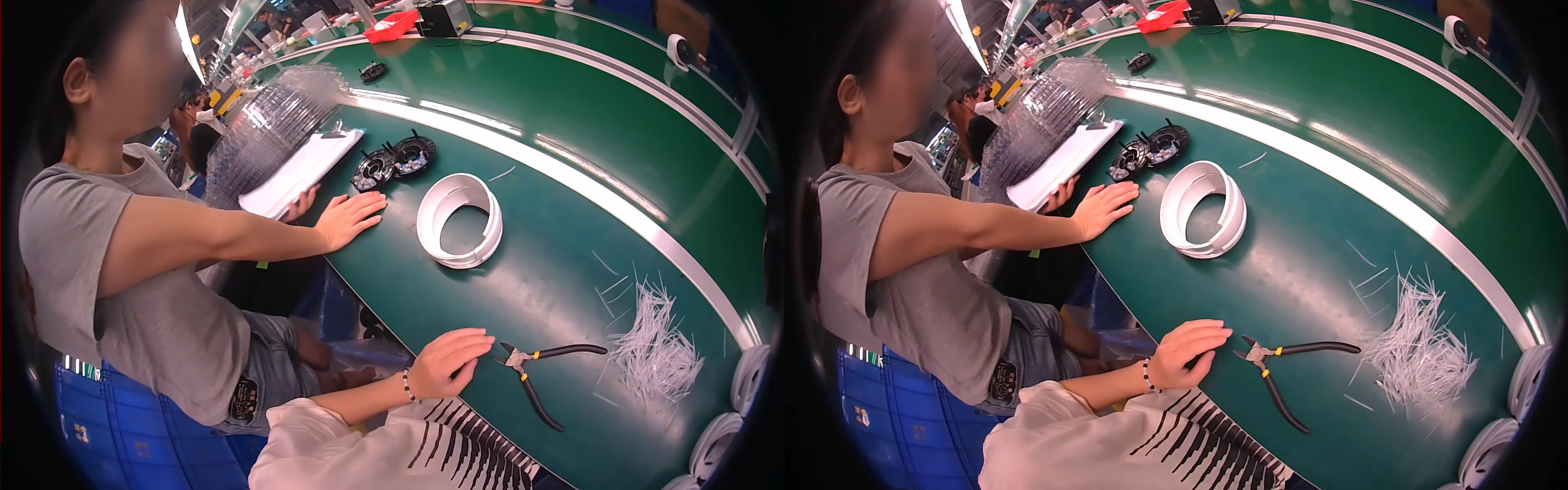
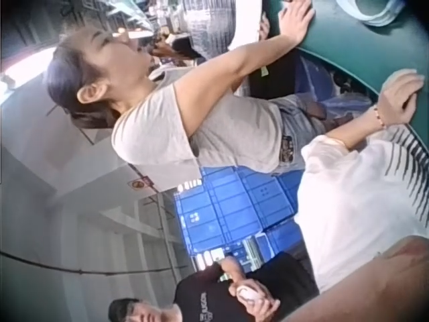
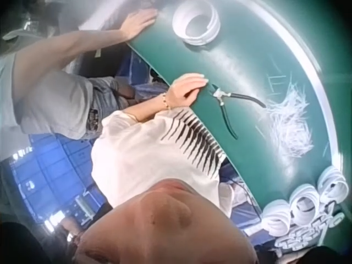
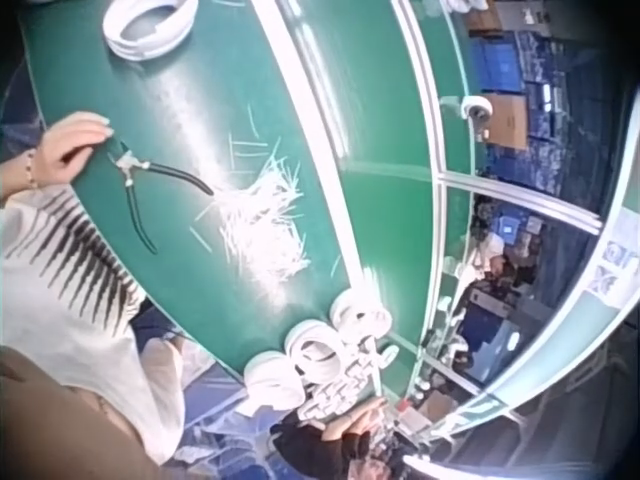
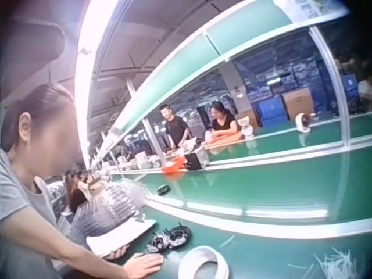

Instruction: Manually assemble electronic light fixture components on a production line.

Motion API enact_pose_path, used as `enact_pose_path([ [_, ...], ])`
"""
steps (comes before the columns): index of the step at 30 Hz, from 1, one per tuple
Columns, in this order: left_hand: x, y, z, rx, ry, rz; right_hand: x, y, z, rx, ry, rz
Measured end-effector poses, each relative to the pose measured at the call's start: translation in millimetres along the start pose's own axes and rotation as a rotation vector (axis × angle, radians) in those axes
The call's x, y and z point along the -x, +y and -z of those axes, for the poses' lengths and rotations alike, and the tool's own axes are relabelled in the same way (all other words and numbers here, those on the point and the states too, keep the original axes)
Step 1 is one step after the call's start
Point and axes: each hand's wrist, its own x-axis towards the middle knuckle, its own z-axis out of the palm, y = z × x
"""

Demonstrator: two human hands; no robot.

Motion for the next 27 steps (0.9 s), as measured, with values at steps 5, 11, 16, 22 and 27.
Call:
enact_pose_path([
  [5, -3, 1, 2, 0.042, -0.035, -0.022, -14, 9, 13, 0.054, 0.051, -0.058],
  [11, -22, 2, 4, 0.161, -0.051, -0.152, -36, 13, 30, 0.121, 0.119, -0.116],
  [16, -27, -5, 3, 0.196, -0.018, -0.190, -63, 7, 32, 0.155, 0.192, -0.158],
  [22, -13, -8, 4, 0.205, 0.002, -0.076, -103, -8, 28, 0.185, 0.270, -0.195],
  [27, -11, -10, 11, 0.234, -0.008, 0.025, -125, -11, 43, 0.245, 0.330, -0.235],
])
